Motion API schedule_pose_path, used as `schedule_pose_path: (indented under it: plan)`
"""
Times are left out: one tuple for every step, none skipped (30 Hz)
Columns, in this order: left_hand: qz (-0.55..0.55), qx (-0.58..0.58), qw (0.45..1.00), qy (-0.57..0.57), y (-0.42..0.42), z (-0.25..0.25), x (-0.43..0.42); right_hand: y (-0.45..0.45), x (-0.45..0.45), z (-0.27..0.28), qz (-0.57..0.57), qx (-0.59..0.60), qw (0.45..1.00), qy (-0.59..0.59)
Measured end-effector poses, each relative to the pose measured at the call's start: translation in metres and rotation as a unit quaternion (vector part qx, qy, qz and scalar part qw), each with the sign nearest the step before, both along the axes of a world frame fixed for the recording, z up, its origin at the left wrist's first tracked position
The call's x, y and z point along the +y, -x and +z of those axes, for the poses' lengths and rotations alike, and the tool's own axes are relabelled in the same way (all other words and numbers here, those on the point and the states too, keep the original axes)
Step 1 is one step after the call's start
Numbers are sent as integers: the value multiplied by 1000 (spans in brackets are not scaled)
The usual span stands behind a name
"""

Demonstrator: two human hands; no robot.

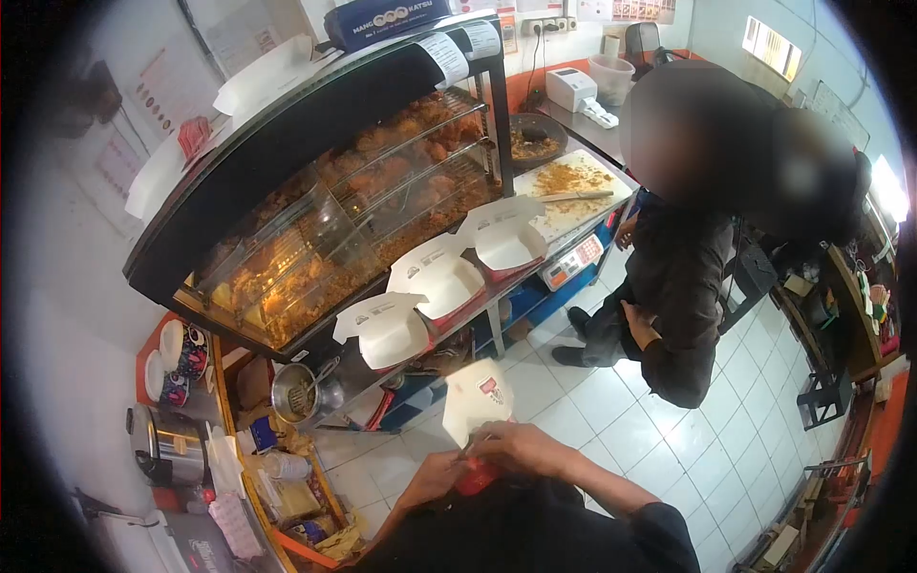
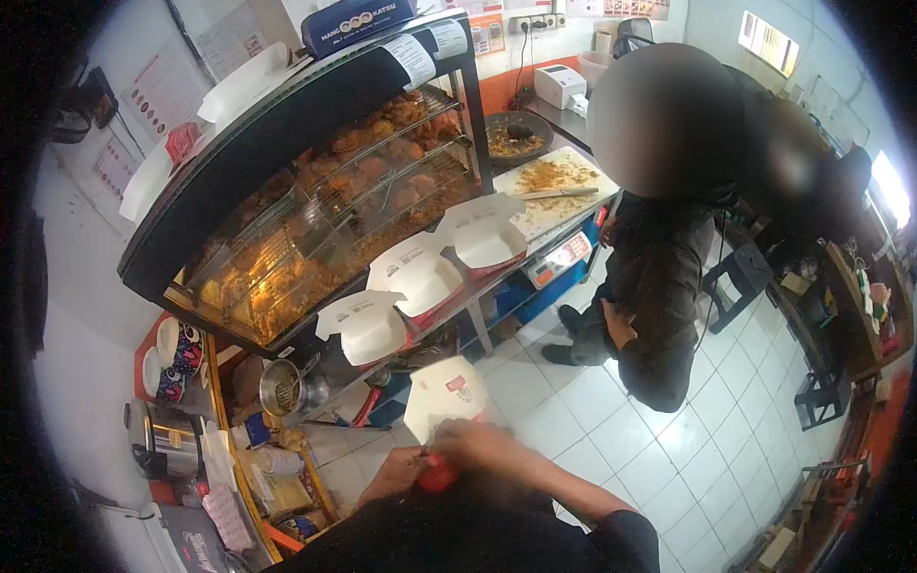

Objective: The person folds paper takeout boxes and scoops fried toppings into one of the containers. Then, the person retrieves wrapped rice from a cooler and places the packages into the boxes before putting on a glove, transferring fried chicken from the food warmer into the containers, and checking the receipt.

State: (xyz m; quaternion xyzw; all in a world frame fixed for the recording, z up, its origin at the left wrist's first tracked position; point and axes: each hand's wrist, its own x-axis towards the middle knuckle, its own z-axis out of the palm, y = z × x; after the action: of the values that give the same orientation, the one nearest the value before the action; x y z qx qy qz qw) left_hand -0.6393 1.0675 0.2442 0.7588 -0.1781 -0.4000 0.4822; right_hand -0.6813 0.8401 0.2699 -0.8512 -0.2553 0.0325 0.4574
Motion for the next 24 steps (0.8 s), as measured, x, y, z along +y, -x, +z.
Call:
schedule_pose_path:
  plan:
    - [0, 1, 1000, -2, 0, -2, 4, 1, 0, 3, 0, 1, 1000, -2]
    - [5, -1, 1000, -15, -3, 14, 1, 0, 0, 6, -81, 8, 996, -25]
    - [10, -2, 1000, -29, -3, 23, 0, 0, 0, 8, -161, 16, 986, -49]
    - [11, 0, 999, -31, 0, 21, 2, 2, 3, 8, -160, 18, 986, -50]
    - [41, 35, 998, -17, 2, 19, 2, 2, 6, 7, -128, -25, 991, -21]
    - [70, 69, 995, -2, 2, 19, 0, 1, 8, 7, -96, -70, 993, 8]
    - [70, 68, 995, -4, 1, 23, -2, 1, 9, 8, -97, -71, 993, 6]
    - [53, 11, 998, -29, 1, 35, -6, 1, 9, 10, -74, -83, 994, -3]
    - [36, -45, 997, -53, 1, 41, -8, 2, 10, 11, -51, -94, 994, -11]
    - [36, -43, 997, -55, 2, 37, -4, 3, 10, 13, -27, -105, 994, -19]
    - [50, 16, 999, -6, 2, 27, 2, 5, 11, 16, -27, -103, 994, -20]
    - [64, 75, 994, 43, 2, 17, 8, 5, 12, 20, -60, -64, 996, -22]
    - [64, 75, 994, 43, 2, 6, 15, 5, 12, 24, -92, -26, 995, -22]
    - [73, 100, 991, 42, 1, -5, 22, 5, 10, 27, -92, -27, 995, -21]
    - [83, 125, 988, 41, 0, -12, 26, 3, 7, 29, -75, -13, 997, -32]
    - [84, 123, 988, 43, 0, -15, 26, 1, 5, 31, -59, 1, 997, -44]
    - [96, 109, 989, 23, 0, -17, 24, -2, 6, 31, -57, -1, 997, -43]
    - [110, 96, 989, 1, 0, -17, 22, -3, 10, 30, -72, -27, 996, -40]
    - [113, 96, 989, 0, 1, -14, 22, -5, 13, 29, -86, -52, 994, -38]
    - [110, 66, 992, -15, 1, -3, 19, -7, 15, 28, -83, -52, 994, -39]
    - [106, 35, 993, -29, -2, 8, 15, -11, 16, 28, -75, -59, 995, -26]
    - [108, 34, 993, -29, -6, 21, 10, -15, 17, 28, -67, -64, 996, -13]
    - [95, 32, 992, -76, -11, 33, 5, -21, 16, 28, -66, -65, 996, -13]
    - [82, 30, 989, -122, -17, 39, 0, -28, 15, 29, -51, -47, 997, -12]
